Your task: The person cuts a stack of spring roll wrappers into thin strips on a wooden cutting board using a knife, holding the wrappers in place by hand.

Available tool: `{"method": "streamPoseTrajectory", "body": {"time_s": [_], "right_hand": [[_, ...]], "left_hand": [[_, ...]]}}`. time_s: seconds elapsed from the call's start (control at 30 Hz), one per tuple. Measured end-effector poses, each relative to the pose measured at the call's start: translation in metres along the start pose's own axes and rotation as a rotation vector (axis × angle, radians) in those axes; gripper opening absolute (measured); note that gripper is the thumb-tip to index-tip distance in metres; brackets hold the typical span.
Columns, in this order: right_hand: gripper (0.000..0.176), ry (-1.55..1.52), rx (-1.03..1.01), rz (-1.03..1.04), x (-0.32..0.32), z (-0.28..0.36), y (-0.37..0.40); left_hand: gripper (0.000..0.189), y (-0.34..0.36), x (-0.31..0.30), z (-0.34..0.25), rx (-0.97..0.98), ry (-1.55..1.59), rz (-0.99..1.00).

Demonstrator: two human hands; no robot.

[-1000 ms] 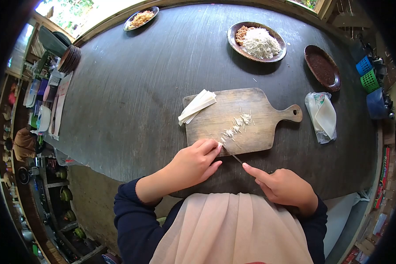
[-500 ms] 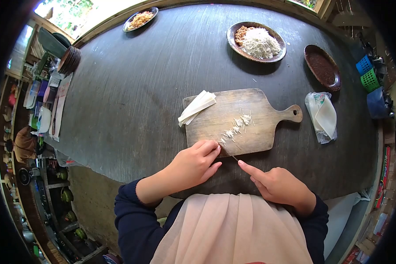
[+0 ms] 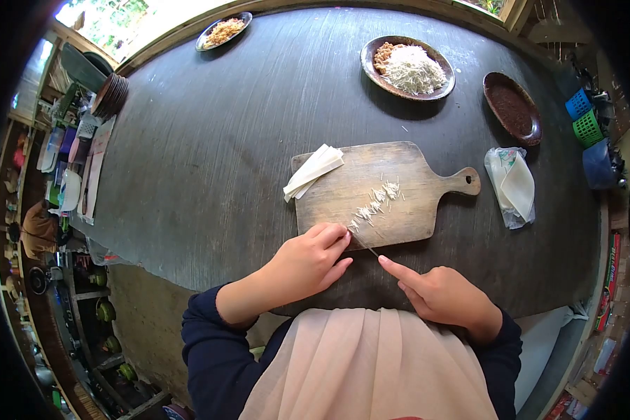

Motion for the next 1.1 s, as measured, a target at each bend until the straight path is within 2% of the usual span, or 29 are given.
{"method": "streamPoseTrajectory", "body": {"time_s": [0.17,0.37,0.57,0.63,0.77,0.83,1.1], "right_hand": [[0.064,-0.006,0.017,0.027,0.000,0.000,-0.001],[0.061,0.030,0.012,-0.058,0.003,-0.002,-0.005],[0.062,0.035,0.066,0.055,-0.005,0.001,0.007],[0.068,0.047,0.058,0.093,-0.004,0.001,0.008],[0.067,0.011,0.066,0.072,-0.003,-0.001,0.004],[0.065,-0.045,0.021,-0.009,-0.003,0.000,0.000],[0.061,-0.048,0.026,-0.009,-0.003,0.002,0.000]], "left_hand": [[0.038,0.000,0.000,-0.001,0.023,-0.031,-0.010],[0.036,0.000,-0.001,-0.002,-0.016,0.020,0.032],[0.036,0.000,-0.001,-0.002,-0.011,0.020,0.020],[0.036,-0.001,-0.001,-0.002,-0.011,0.018,0.022],[0.036,-0.001,-0.002,-0.002,-0.010,0.022,0.022],[0.036,-0.001,-0.002,-0.002,-0.024,0.033,0.036],[0.033,-0.001,-0.002,0.000,-0.012,0.051,0.012]]}}
Point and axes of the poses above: each hand's wrist, its own y-axis away from the middle knuckle, its own x-axis out of the palm, z = x × y, the point moved 4 cm from there along -y, towards the middle knuckle, and after that the axes turned 7 degrees about z, right-handed, at the moved point
